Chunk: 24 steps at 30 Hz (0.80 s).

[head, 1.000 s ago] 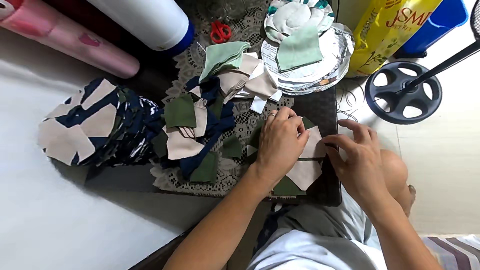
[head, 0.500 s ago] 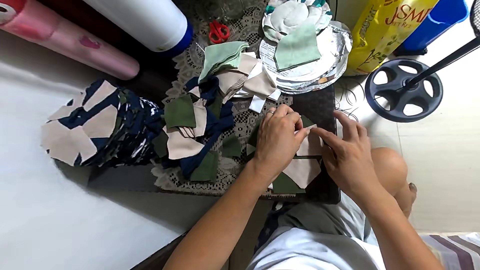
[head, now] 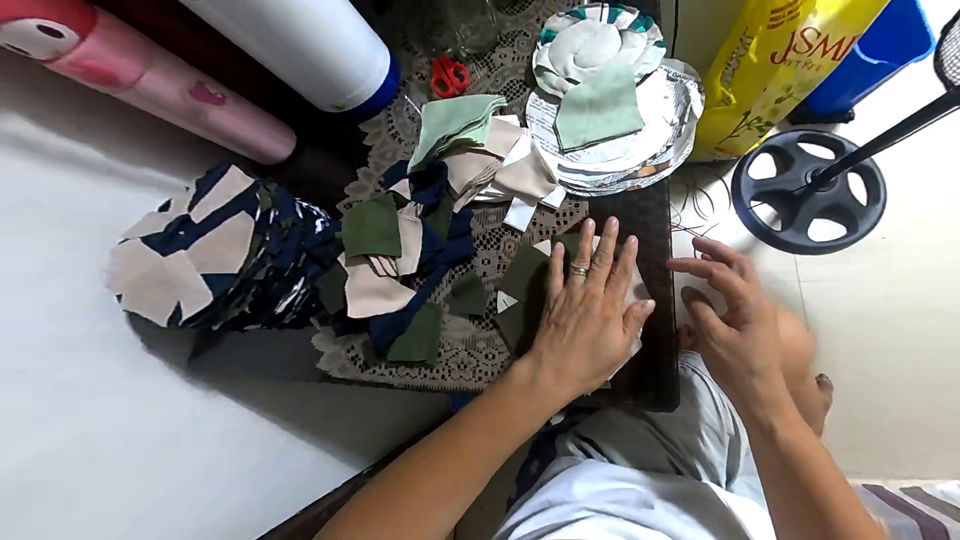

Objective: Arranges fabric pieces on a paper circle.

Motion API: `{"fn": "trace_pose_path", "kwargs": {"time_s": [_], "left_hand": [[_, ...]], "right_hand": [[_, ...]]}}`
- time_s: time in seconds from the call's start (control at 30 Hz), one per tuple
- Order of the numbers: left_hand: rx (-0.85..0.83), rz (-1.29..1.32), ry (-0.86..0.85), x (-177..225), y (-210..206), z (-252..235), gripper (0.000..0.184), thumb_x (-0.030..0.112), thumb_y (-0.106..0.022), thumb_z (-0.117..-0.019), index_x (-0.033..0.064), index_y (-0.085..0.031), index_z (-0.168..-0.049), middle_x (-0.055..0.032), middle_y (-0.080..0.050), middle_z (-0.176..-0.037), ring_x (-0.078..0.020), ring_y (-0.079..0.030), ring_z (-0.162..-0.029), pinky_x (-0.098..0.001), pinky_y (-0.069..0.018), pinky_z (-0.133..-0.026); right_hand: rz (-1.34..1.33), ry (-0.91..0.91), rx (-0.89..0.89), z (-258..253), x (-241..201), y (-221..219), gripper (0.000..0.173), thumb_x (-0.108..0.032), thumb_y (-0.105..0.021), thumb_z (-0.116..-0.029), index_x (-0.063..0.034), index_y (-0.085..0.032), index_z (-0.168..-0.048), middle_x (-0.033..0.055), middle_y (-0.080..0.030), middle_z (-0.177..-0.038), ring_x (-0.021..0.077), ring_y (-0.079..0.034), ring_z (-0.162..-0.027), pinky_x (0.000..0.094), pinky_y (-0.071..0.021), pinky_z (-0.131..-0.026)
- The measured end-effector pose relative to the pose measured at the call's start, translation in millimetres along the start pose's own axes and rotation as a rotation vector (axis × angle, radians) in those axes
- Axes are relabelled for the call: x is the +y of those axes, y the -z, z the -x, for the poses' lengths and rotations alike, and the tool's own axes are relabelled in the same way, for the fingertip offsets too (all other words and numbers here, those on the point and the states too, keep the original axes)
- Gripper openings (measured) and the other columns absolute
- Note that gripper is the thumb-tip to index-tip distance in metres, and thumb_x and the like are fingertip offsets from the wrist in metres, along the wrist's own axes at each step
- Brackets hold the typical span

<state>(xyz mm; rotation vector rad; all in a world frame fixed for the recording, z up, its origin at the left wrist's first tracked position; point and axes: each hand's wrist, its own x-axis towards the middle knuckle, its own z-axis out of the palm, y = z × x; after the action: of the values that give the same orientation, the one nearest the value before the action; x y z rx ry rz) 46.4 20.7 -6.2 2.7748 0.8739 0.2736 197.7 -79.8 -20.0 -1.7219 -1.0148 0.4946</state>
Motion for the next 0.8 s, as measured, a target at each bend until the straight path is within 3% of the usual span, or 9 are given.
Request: {"fn": "trace_pose_path", "kwargs": {"time_s": [0.1, 0.37, 0.47, 0.5, 0.57, 0.67, 0.73, 0.8], "left_hand": [[-0.008, -0.017, -0.002, 0.7, -12.2, 2.4, 0.07, 0.054, -0.032, -0.1075, 0.0082, -0.037, -0.16, -0.0181, -0.024, -0.169, -0.038, -0.017, -0.158, -0.0698, -0.0095, -0.121], [-0.083, 0.009, 0.04, 2.1, -9.6, 0.0, 0.066, 0.051, -0.038, -0.1065, 0.0125, -0.038, -0.16, -0.0139, -0.03, -0.168, -0.0351, -0.02, -0.157, -0.0683, -0.0087, -0.122], [-0.162, 0.148, 0.108, 3.0, 6.9, -3.7, 0.065, 0.049, -0.037, -0.1081, 0.0125, -0.033, -0.162, -0.0141, -0.025, -0.17, -0.034, -0.013, -0.159, -0.0649, -0.0029, -0.124], [-0.149, 0.197, 0.135, -0.2, 16.0, -6.8, 0.064, 0.045, -0.038, -0.1086, 0.0118, -0.033, -0.162, -0.0157, -0.024, -0.169, -0.0351, -0.014, -0.159, -0.0644, -0.0051, -0.124], [-0.03, 0.204, 0.179, -14.4, 34.3, -17.9, 0.056, 0.036, -0.046, -0.108, 0.0106, -0.042, -0.158, -0.0171, -0.032, -0.166, -0.036, -0.025, -0.156, -0.0642, -0.0178, -0.122], [0.128, 0.123, 0.185, -50.9, 54.4, -43.9, 0.034, 0.013, -0.061, -0.1002, 0.0034, -0.067, -0.132, -0.02, -0.058, -0.143, -0.0393, -0.054, -0.134, -0.0583, -0.0442, -0.108], [0.146, 0.057, 0.192, -70.1, 59.8, -59.9, 0.022, 0.005, -0.061, -0.0972, 0.0003, -0.072, -0.116, -0.0204, -0.065, -0.127, -0.0403, -0.061, -0.12, -0.0555, -0.0504, -0.099], [0.079, 0.007, 0.215, -79.0, 62.3, -72.6, 0.019, 0.004, -0.062, -0.0971, -0.0018, -0.071, -0.112, -0.022, -0.066, -0.119, -0.0419, -0.062, -0.115, -0.0557, -0.0508, -0.097]], "right_hand": [[0.003, 0.013, 0.012, 3.5, 5.3, -4.0, 0.029, -0.009, -0.057, -0.0929, -0.0129, -0.075, -0.115, 0.0124, -0.055, -0.145, 0.019, -0.052, -0.133, 0.037, -0.0465, -0.105], [0.016, 0.09, 0.057, -0.2, -4.8, -8.2, 0.029, -0.013, -0.054, -0.0933, -0.009, -0.076, -0.112, 0.0181, -0.061, -0.136, 0.0216, -0.057, -0.125, 0.0345, -0.048, -0.099], [0.034, 0.185, 0.085, 1.4, -13.5, -12.1, 0.029, -0.011, -0.055, -0.0928, -0.0061, -0.076, -0.112, 0.0212, -0.062, -0.133, 0.0245, -0.058, -0.125, 0.0348, -0.0482, -0.101], [0.036, 0.218, 0.091, 3.0, -15.8, -13.6, 0.029, -0.011, -0.055, -0.093, -0.0051, -0.076, -0.112, 0.0221, -0.062, -0.133, 0.0256, -0.057, -0.127, 0.0349, -0.0473, -0.104], [0.048, 0.28, 0.105, 7.9, -18.5, -17.8, 0.027, -0.009, -0.055, -0.0929, -0.0041, -0.076, -0.11, 0.0233, -0.063, -0.131, 0.0276, -0.058, -0.127, 0.0363, -0.0467, -0.106], [0.069, 0.35, 0.096, 16.8, -20.2, -27.5, 0.024, -0.009, -0.056, -0.0957, -0.0059, -0.077, -0.107, 0.021, -0.066, -0.128, 0.0289, -0.06, -0.124, 0.038, -0.0481, -0.105], [0.091, 0.382, 0.091, 21.0, -22.6, -34.4, 0.023, -0.01, -0.056, -0.0967, -0.0078, -0.078, -0.105, 0.0187, -0.067, -0.127, 0.0293, -0.06, -0.123, 0.0393, -0.0484, -0.105], [0.099, 0.401, 0.099, 24.1, -24.2, -38.8, 0.024, -0.01, -0.056, -0.0964, -0.0094, -0.078, -0.104, 0.0174, -0.068, -0.126, 0.0296, -0.061, -0.121, 0.0404, -0.0491, -0.102]]}}
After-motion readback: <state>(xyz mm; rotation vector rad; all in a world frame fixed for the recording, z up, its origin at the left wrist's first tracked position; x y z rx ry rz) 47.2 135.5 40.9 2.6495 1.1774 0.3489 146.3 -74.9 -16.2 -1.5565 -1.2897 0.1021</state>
